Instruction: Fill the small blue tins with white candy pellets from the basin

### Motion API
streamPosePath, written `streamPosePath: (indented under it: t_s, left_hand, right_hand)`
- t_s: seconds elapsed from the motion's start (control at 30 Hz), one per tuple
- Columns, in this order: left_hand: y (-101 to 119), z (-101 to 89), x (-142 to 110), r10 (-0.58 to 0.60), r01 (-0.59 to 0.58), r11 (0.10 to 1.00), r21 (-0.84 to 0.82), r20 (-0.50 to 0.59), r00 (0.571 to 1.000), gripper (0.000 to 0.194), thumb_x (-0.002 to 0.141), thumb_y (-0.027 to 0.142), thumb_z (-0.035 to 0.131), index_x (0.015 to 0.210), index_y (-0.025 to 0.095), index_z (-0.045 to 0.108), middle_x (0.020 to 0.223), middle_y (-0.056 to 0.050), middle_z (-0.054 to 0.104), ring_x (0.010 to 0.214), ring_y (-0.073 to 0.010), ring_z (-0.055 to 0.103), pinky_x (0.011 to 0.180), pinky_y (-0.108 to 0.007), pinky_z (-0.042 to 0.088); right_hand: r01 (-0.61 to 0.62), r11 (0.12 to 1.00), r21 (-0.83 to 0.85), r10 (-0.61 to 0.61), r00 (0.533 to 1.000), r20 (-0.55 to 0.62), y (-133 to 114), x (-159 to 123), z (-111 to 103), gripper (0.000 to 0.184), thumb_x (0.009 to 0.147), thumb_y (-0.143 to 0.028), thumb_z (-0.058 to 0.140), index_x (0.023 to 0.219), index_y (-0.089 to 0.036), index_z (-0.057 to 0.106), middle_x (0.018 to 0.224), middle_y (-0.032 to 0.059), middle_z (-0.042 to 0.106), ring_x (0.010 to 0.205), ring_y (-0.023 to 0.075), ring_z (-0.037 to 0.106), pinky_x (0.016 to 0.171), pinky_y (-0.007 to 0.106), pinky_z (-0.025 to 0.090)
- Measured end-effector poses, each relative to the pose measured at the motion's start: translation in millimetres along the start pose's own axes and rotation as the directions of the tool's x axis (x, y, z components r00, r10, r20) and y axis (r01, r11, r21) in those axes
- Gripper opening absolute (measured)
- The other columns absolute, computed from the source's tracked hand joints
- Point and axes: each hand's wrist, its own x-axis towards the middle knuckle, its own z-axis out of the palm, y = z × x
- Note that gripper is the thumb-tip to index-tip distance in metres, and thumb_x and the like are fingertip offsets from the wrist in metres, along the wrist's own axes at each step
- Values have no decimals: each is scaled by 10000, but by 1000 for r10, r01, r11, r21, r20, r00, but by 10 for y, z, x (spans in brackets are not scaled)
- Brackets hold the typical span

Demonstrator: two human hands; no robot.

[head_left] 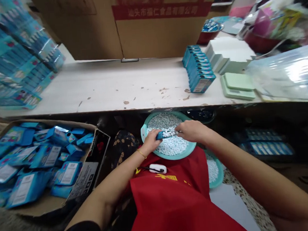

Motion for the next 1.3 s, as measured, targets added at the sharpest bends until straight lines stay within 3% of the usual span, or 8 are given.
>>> streamPosePath:
  t_s: [0.17, 0.33, 0.53, 0.67, 0.8, 0.97, 1.17, 1.3]
  left_hand:
    - [-29, 62, -2, 23, -24, 998, -51, -9, 1000, 416, 670, 138, 592, 1086, 139, 570, 1062, -110, 573, 1016, -243, 506, 926, -390, 392]
    - [20, -170, 14, -26, 18, 976, -218, -32, 999, 433, 669, 183, 621, 1092, 120, 552, 1081, -121, 572, 1021, -257, 516, 946, -409, 382]
    - [244, -450, -49, -1, 18, 921, -390, 45, 999, 493, 687, 315, 659, 1127, 138, 526, 1085, -91, 596, 1015, -253, 542, 899, -370, 421]
    - [-60, -662, -319, -249, 248, 969, -18, -102, 963, 539, 720, 446, 610, 1151, 139, 511, 1141, -148, 552, 1056, -289, 511, 884, -417, 411]
    - [-389, -605, -639, -432, 380, 747, 545, -36, 901, 430, 643, 500, 661, 867, 133, 640, 1040, -188, 585, 1054, -391, 464, 887, -554, 325]
    - [-501, -505, -729, -349, 336, 752, 568, -89, 933, 70, 707, 215, 610, 731, 154, 637, 881, -105, 625, 913, -271, 538, 823, -415, 376]
    - [-467, -1391, -892, -273, 458, 726, 513, -396, 877, 218, 830, 238, 421, 808, 120, 603, 845, -68, 582, 821, -187, 537, 757, -304, 397]
    - [-349, -1945, -1207, -112, 555, 678, 481, -679, 725, 229, 835, 292, 414, 852, 125, 570, 865, -82, 567, 858, -212, 527, 803, -338, 406]
  right_hand:
    - [-6, 1000, -30, 2, 992, -124, 6, 14, 52, 181, 761, -246, 533, 803, -179, 695, 791, 154, 678, 773, 277, 639, 677, 374, 455]
    - [61, 953, 297, 45, 940, -339, 269, -1, 258, 343, 662, -407, 675, 973, -263, 663, 857, 59, 680, 799, 245, 614, 693, 332, 439]
    - [256, 839, 480, -27, 901, -434, -48, 130, 519, 436, 666, -463, 671, 1031, -234, 601, 925, 44, 657, 830, 225, 589, 676, 284, 414]
    - [169, 835, 524, 126, 868, -481, -32, 74, 577, 357, 692, -486, 635, 899, -197, 604, 785, 38, 645, 734, 211, 579, 630, 276, 395]
    - [179, 747, 640, 246, 820, -516, 173, 8, 749, 402, 683, -483, 645, 964, -200, 592, 852, 28, 654, 775, 209, 588, 649, 277, 416]
    - [151, 744, 651, 252, 839, -482, 264, -7, 994, 383, 677, -491, 644, 940, -216, 599, 848, 17, 651, 790, 216, 590, 659, 292, 427]
    - [144, 733, 665, 266, 839, -474, 291, -62, 1059, 399, 671, -515, 641, 929, -213, 602, 847, 25, 652, 784, 216, 591, 636, 290, 429]
    - [154, 708, 689, 281, 834, -475, 278, -142, 1050, 396, 664, -529, 648, 913, -223, 605, 838, 13, 655, 767, 205, 592, 647, 285, 431]
